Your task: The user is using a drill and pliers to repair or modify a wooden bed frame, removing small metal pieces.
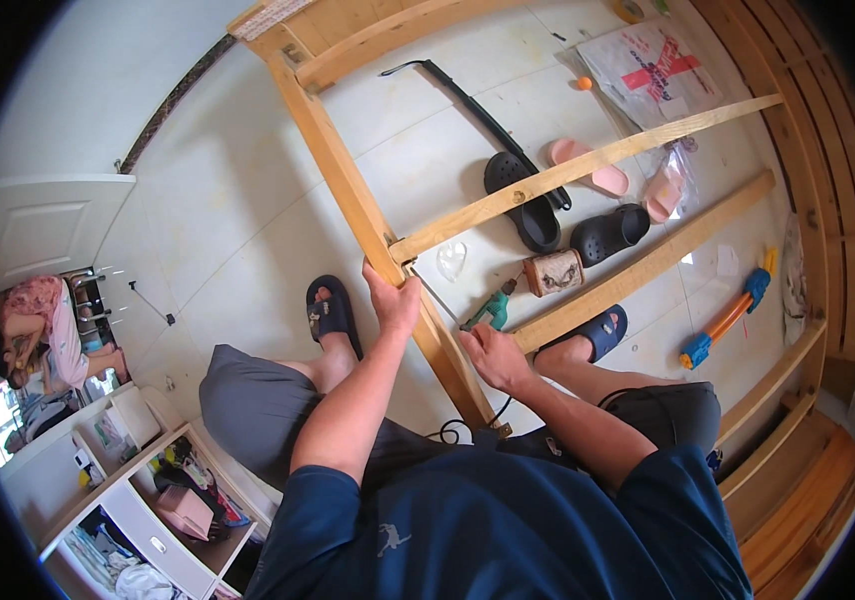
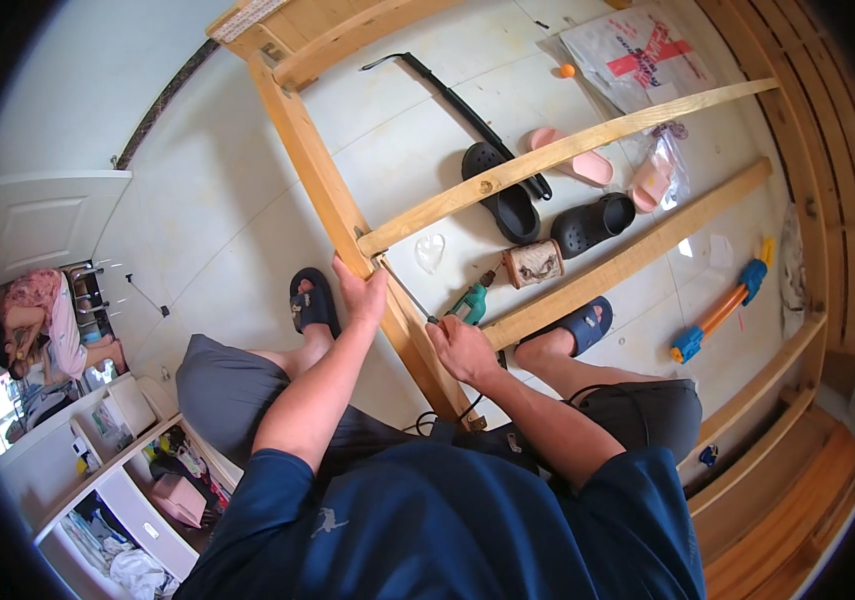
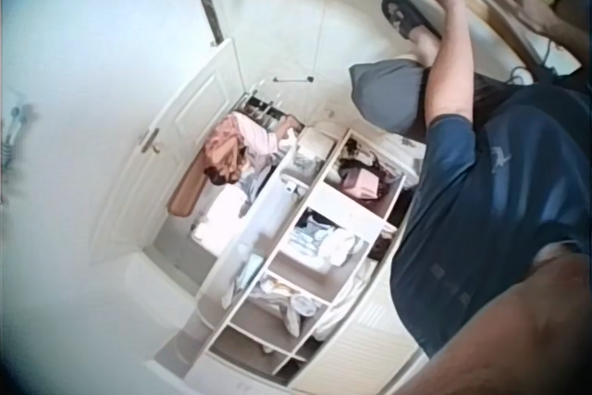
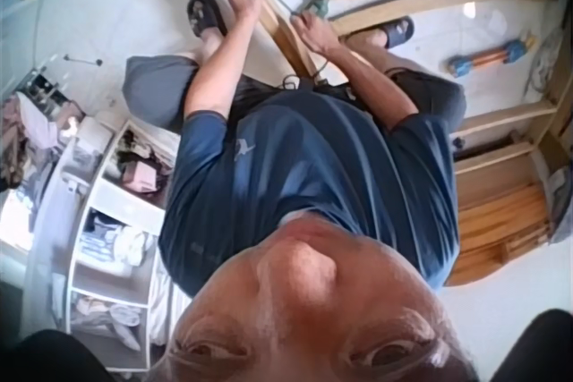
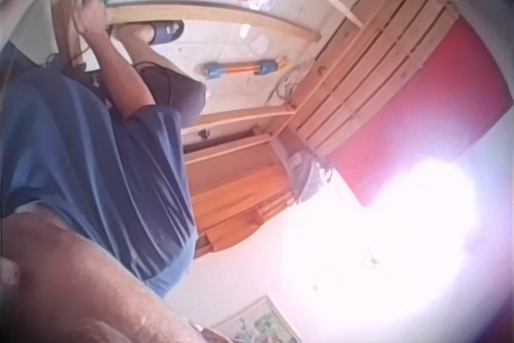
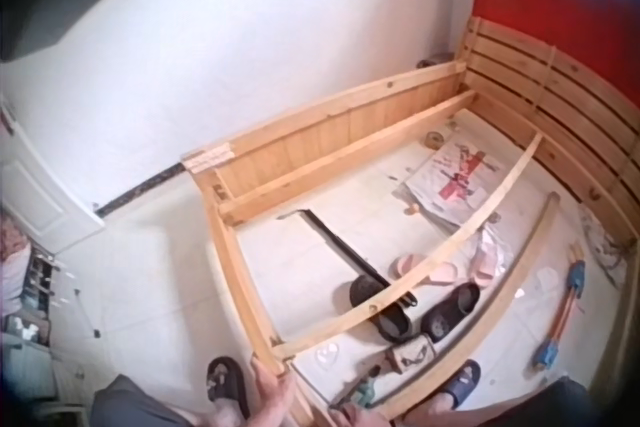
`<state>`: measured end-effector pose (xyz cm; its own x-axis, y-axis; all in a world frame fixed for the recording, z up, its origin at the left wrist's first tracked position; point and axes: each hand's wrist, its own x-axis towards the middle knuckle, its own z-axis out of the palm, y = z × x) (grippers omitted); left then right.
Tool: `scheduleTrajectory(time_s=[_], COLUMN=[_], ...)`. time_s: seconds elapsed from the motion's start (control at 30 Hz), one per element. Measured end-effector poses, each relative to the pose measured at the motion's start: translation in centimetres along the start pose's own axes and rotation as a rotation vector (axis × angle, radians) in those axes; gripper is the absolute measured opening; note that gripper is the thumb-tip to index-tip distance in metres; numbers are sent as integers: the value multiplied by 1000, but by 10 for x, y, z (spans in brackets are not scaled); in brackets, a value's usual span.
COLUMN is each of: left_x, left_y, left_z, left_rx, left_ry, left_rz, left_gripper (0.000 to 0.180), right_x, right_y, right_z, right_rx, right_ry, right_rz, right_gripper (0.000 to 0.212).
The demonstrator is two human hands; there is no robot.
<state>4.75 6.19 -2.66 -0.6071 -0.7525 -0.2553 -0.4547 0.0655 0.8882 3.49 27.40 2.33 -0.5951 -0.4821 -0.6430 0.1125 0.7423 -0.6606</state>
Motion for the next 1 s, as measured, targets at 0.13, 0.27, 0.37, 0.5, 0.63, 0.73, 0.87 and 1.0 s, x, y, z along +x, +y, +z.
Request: scheduleTrajectory(time_s=[0.13, 0.27, 0.37, 0.5, 0.63, 0.73, 0.87, 1.0], left_x=[2, 0, 2, 0, -1, 1, 0, 1], left_y=[-9, -5, -3, 2, 4, 2, -4, -5], left_z=[-2, 3, 7, -1, 0, 1, 3, 2], left_rx=[-48, 7, -7, 10, 21, 14, 7, -63], left_ry=[11, 14, -6, -22, -23, -38, -4, 9], left_rz=[-1, -4, -22, -51, -38, -45, 40, 35], left_gripper=[85, 85, 85, 86, 85, 84, 76, 68], right_x=[2, 12, 20, 23, 20, 27, 45, 76], right_y=[6, 31, 41, 41, 42, 42, 52, 57], right_z=[4, 14, 18, 12, -8, -17, -8, 17], right_rx=[-21, -41, 2, -32, -159, -149, -60, 34], right_ry=[-29, -44, -65, -162, -201, -180, -127, -106], right_rz=[18, 75, 157, 264, 267, 318, 316, 354], right_gripper=[52, 50, 53, 61, 59, 56, 52, 50])
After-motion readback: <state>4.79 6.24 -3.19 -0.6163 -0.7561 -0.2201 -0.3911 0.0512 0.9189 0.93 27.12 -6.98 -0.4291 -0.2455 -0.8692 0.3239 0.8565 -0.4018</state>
